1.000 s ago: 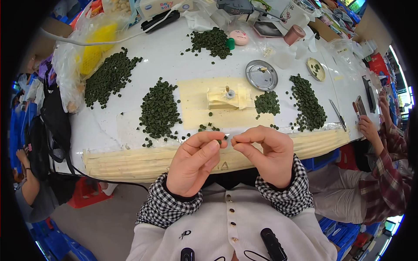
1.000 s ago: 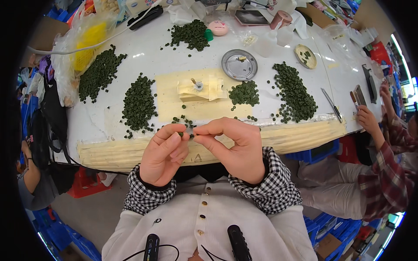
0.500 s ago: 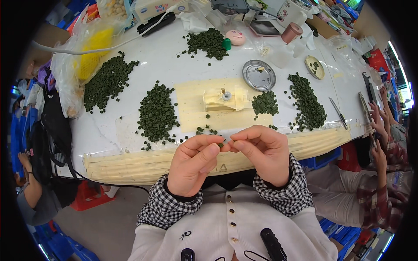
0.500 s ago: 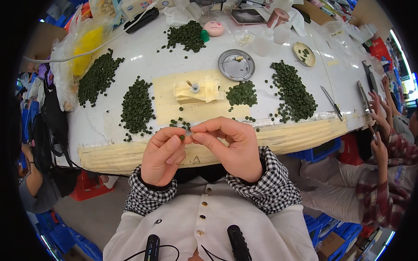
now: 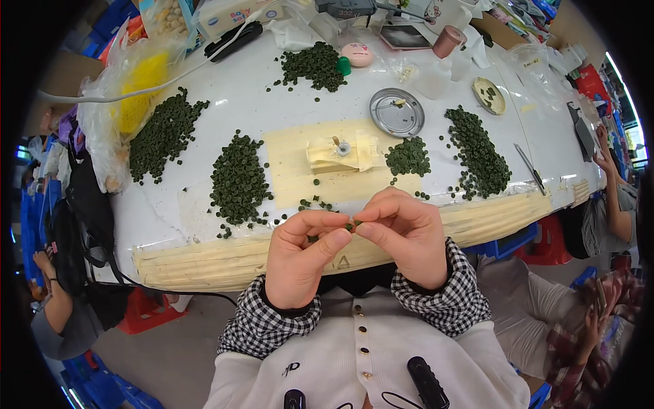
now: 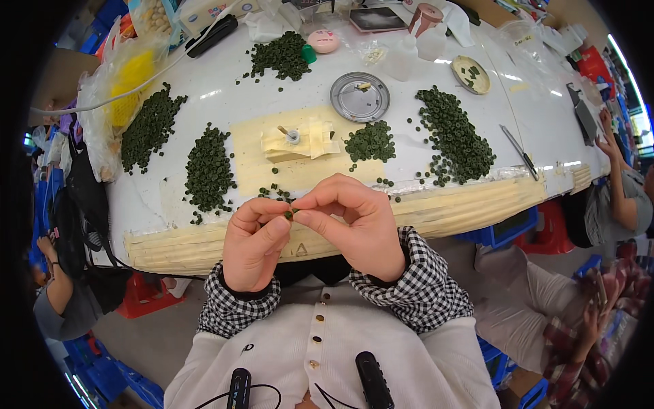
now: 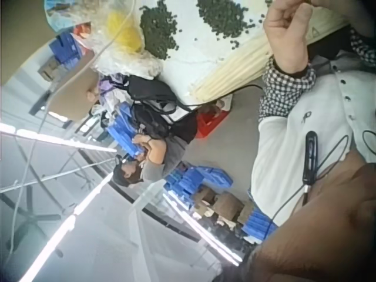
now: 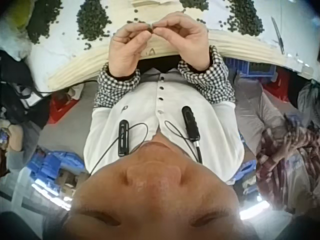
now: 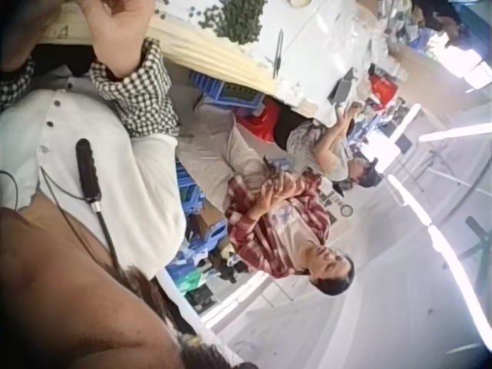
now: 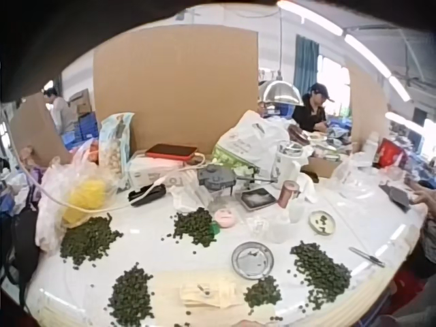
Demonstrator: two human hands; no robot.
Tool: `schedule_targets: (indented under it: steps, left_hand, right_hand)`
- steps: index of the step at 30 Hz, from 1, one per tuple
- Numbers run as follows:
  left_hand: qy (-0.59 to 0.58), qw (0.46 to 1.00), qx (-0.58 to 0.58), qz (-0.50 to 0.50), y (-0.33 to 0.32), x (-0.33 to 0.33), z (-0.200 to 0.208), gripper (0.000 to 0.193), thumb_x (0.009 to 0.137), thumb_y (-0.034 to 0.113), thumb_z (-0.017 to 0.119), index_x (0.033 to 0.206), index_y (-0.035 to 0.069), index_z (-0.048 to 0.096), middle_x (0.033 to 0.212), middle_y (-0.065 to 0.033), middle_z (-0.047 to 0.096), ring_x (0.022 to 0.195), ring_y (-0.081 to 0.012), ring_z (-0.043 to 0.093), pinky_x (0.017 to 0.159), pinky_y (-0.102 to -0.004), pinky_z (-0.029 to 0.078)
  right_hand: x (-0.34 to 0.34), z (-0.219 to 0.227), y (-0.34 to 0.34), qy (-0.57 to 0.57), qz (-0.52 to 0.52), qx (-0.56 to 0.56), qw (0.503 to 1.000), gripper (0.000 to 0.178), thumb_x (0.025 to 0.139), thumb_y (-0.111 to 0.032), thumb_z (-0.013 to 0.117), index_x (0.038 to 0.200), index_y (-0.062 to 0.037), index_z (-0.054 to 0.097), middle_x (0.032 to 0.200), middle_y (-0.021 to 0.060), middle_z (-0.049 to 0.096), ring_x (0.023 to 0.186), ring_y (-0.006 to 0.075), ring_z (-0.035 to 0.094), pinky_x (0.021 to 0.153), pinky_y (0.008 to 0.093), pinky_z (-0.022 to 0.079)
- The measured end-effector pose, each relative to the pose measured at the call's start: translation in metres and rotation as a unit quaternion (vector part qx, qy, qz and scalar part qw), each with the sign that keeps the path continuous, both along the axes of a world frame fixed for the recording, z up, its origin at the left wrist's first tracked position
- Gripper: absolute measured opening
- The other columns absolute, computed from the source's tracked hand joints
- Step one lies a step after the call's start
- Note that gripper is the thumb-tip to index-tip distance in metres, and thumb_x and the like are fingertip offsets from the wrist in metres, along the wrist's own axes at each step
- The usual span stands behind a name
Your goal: Assembling small green beads into a clear plastic component on a workbench.
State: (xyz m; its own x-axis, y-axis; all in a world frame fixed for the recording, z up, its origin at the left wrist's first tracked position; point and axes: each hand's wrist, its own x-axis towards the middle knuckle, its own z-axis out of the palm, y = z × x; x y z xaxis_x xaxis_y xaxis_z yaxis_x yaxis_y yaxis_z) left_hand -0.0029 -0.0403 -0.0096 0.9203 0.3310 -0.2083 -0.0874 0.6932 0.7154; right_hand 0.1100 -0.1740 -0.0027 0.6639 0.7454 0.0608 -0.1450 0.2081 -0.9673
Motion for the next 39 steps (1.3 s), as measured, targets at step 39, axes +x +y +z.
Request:
schedule_targets:
  steps: [39]
  left_hand:
    - [0.009,0.985,0.16,0.068,0.006,-0.002,-0.002,0.017,0.082,-0.004,0.069,0.097,0.001,0.068,0.087,-0.0014,0.064,0.07,-0.0027,0.052,0.061,-0.0157,0.042]
  right_hand:
    - [-0.014,0.01,0.003,-0.308,-0.068,-0.057,0.947,0.027,0.077,0.007,0.068,0.103,-0.0012,0.07,0.089,0.0089,0.063,0.073,0.016,0.06,0.063,0.0245,0.049]
